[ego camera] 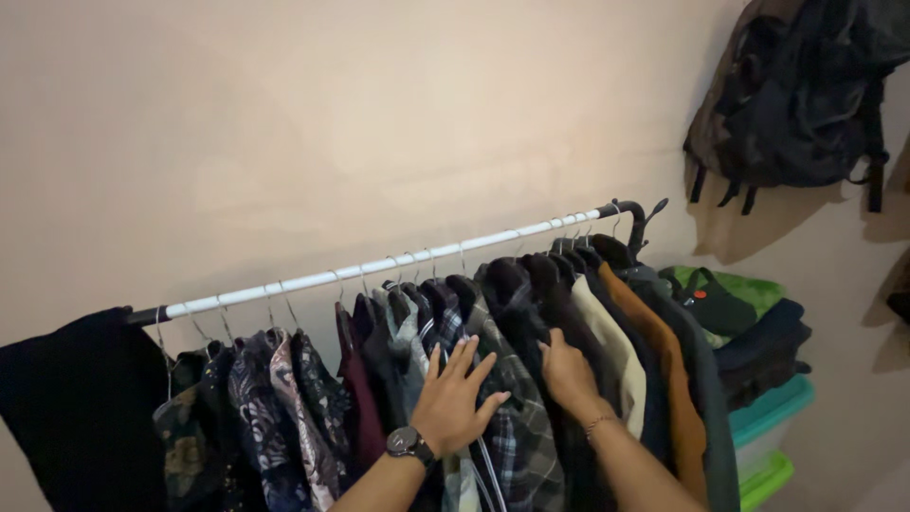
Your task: The person places a dark green shirt onto a hanger, adjusts the collar and shoulders, then hangs it on a clothing rack. The person then moves several other garments along the rack to make space.
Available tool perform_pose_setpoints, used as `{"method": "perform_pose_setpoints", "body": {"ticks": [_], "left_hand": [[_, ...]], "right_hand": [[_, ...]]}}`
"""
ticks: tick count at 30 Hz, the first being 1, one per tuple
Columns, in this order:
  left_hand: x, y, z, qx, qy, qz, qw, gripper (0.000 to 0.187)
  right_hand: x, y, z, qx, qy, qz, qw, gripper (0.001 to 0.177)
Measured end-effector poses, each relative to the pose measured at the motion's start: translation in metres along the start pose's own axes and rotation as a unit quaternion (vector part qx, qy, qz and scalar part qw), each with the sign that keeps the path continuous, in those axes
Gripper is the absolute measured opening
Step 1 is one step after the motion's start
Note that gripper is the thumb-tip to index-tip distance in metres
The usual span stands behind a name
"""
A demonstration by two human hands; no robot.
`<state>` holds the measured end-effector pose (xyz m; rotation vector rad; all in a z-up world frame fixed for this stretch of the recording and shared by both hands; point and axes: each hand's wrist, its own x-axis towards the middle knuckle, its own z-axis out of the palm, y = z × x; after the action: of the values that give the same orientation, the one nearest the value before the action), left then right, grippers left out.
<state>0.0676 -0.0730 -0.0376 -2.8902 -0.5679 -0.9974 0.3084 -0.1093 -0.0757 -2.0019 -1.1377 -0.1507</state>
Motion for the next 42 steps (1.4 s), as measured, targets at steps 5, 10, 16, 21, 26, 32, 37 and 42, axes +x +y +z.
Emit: {"method": "perform_pose_setpoints", "body": {"ticks": [5,10,16,21,26,32,37,42], "left_hand": [[0.002,0.003,0.004,-0.002,-0.011,-0.024,1.0,0.063],[0.004,0.003,0.002,0.002,-0.022,-0.024,0.999,0.064],[0.003,0.003,0.0,-0.004,-0.034,-0.027,0.999,0.063],[0.002,0.004,0.001,-0.004,-0.026,-0.027,0.999,0.061],[0.002,0.004,0.002,-0.006,-0.011,-0.024,1.0,0.061],[0.011,0.015,0.005,-0.002,0.03,-0.015,0.999,0.053],[0.05,0.011,0.019,-0.026,0.047,0.066,0.996,0.045],[0.102,0.029,0.058,-0.033,-0.035,0.104,0.993,0.047]], "right_hand": [[-0.007,-0.008,0.013,0.09,0.033,-0.039,0.995,0.026],[-0.005,-0.013,-0.014,-0.02,0.172,-0.104,0.979,0.026],[0.027,0.012,-0.02,-0.16,0.234,-0.08,0.956,0.047],[0.039,0.025,-0.009,-0.075,0.029,0.025,0.996,0.033],[0.027,0.011,0.006,-0.006,0.046,-0.008,0.999,0.031],[0.018,-0.004,-0.027,-0.059,0.132,-0.109,0.983,0.029],[0.05,0.019,-0.045,-0.159,0.248,-0.103,0.95,0.034],[0.066,0.04,-0.04,-0.092,0.01,0.025,0.995,0.028]]}}
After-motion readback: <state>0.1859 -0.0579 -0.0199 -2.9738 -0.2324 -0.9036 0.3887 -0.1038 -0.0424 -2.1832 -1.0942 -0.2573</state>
